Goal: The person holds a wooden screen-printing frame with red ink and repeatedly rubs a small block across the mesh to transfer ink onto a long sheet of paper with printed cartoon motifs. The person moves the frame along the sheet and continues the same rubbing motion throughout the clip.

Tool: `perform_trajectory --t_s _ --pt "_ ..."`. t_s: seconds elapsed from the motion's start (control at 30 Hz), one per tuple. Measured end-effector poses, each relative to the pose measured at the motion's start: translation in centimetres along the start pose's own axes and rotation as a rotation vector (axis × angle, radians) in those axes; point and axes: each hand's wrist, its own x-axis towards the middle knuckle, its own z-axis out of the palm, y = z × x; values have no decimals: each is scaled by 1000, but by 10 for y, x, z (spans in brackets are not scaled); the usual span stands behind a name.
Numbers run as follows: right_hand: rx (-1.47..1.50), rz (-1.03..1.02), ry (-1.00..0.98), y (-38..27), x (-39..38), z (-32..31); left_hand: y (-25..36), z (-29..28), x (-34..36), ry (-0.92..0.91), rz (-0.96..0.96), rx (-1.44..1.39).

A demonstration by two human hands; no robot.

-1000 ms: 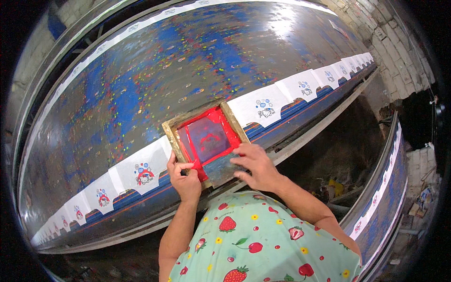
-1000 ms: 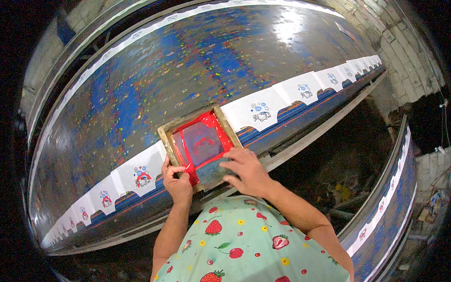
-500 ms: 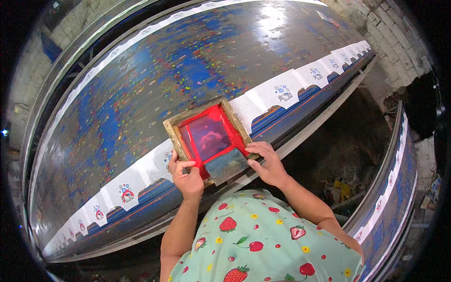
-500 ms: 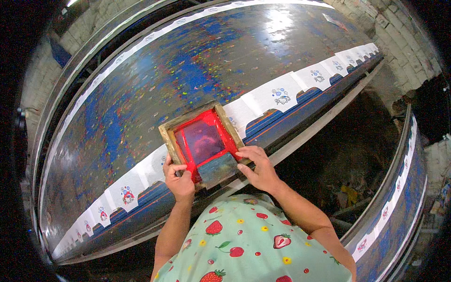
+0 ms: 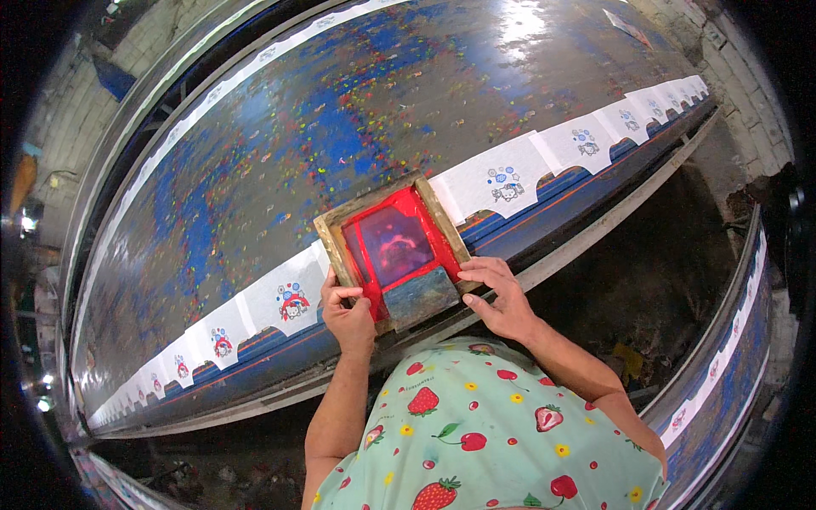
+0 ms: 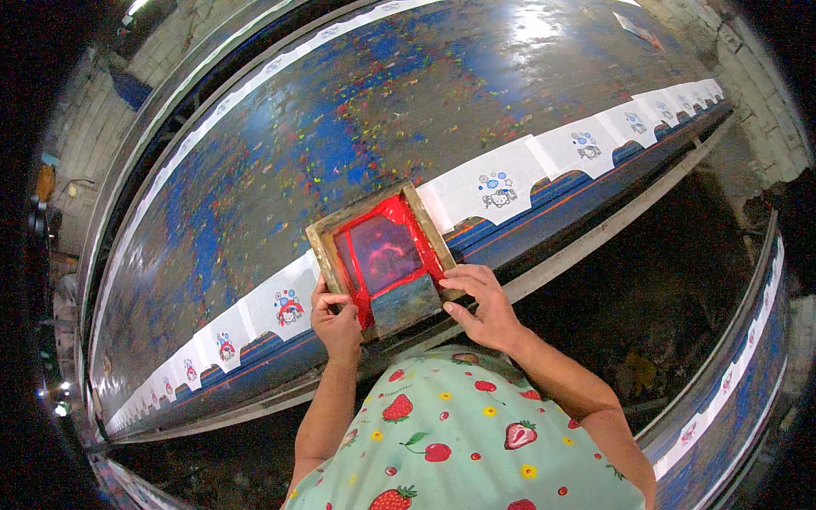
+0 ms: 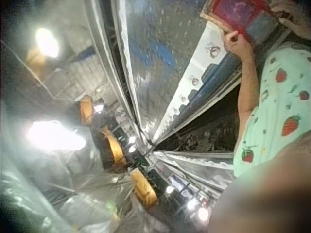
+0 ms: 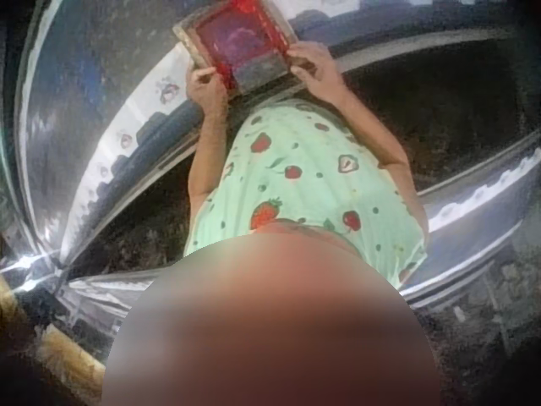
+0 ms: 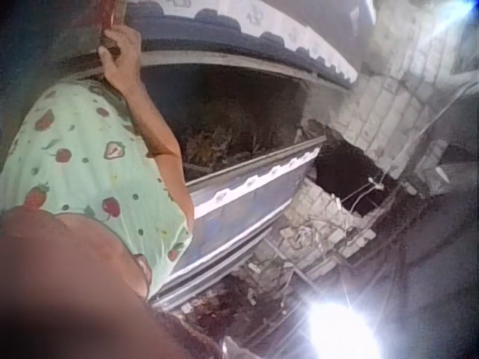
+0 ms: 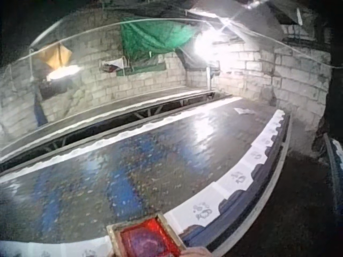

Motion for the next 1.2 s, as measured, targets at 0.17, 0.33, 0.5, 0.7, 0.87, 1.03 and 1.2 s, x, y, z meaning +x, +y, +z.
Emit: perform_trajectory --t_s 0.17,0.33,0.5,0.7,0.87,1.03,1.2 --pt "-24 12 -7 -1 1 -3 4 -2 -4 0 -68 24" --pt "-181 -145 10 -16 13 -2 4 -1 -4 -6 -85 5" --pt "-263 -312 -145 -35 28 2 3 -1 -4 7 -117 -62" --pt "-308 -370 -348 -42 42 15 2 -4 -7 -9 -85 -15" --pt "-354 -364 -456 -43 52 21 0 -4 -6 -9 -102 -64" --pt "-401 -356 -533 -45 59 19 7 -4 -7 -8 -114 -9" --pt "-413 -363 -537 -51 66 20 10 -2 -7 -8 -78 34"
